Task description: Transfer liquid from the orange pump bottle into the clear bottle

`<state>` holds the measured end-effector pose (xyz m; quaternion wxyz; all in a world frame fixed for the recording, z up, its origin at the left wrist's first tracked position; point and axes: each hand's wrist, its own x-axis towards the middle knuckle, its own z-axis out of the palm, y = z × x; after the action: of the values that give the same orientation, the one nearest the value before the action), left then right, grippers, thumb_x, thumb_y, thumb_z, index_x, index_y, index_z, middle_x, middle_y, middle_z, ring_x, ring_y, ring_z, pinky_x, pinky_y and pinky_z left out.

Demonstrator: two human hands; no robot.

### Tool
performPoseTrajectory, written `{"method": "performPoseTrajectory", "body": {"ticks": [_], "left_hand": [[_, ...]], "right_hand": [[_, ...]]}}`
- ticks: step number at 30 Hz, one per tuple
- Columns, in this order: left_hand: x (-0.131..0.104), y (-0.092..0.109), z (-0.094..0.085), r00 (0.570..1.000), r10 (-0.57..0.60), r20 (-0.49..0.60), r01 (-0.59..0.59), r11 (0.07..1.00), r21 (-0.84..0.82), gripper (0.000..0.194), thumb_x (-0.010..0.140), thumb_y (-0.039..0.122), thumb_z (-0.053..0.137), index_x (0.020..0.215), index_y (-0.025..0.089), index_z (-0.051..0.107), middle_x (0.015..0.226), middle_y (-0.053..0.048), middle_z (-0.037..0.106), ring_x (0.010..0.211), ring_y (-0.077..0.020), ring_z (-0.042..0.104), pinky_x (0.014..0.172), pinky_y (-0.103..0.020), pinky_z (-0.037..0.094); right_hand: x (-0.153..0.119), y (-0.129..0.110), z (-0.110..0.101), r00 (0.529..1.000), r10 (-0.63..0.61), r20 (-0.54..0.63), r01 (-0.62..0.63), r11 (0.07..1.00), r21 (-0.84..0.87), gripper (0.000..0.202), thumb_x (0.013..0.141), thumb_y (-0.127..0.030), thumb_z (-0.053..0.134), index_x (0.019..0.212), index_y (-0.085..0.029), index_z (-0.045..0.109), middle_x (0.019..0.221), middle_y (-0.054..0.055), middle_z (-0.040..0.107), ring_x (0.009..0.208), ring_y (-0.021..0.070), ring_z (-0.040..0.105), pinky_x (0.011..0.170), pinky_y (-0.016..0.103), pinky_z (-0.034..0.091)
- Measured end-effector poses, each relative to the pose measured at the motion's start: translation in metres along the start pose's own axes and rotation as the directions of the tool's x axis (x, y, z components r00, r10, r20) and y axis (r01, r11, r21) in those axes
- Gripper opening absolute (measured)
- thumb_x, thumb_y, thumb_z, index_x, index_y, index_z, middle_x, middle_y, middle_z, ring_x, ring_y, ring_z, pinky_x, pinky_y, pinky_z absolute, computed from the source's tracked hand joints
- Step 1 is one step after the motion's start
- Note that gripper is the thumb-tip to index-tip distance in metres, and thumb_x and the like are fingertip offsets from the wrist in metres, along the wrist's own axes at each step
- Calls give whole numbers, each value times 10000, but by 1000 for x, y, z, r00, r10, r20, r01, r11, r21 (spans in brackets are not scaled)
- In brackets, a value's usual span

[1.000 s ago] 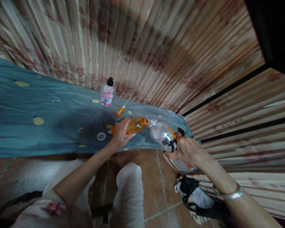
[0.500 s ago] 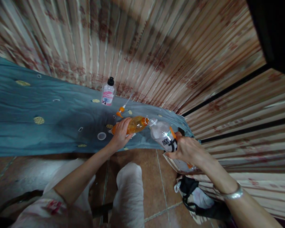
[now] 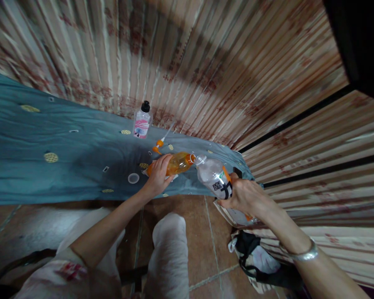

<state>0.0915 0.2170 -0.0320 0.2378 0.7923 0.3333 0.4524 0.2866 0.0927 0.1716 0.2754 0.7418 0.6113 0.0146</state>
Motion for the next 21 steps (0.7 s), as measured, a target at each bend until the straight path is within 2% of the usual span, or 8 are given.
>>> {"method": "performPoseTrajectory", "body": {"ticks": [21], "left_hand": [[0, 0, 1, 1000, 7, -10, -7, 1000, -3, 645, 796, 196, 576, 1382, 143, 312, 1373, -178, 457, 1281, -302, 436, 1065, -474, 343]], "right_hand": [[0, -2, -3, 999, 13, 37, -13, 1000, 5, 580, 736, -600, 582, 1060, -124, 515, 741, 128, 699, 789, 335, 704, 550, 298, 374]]}}
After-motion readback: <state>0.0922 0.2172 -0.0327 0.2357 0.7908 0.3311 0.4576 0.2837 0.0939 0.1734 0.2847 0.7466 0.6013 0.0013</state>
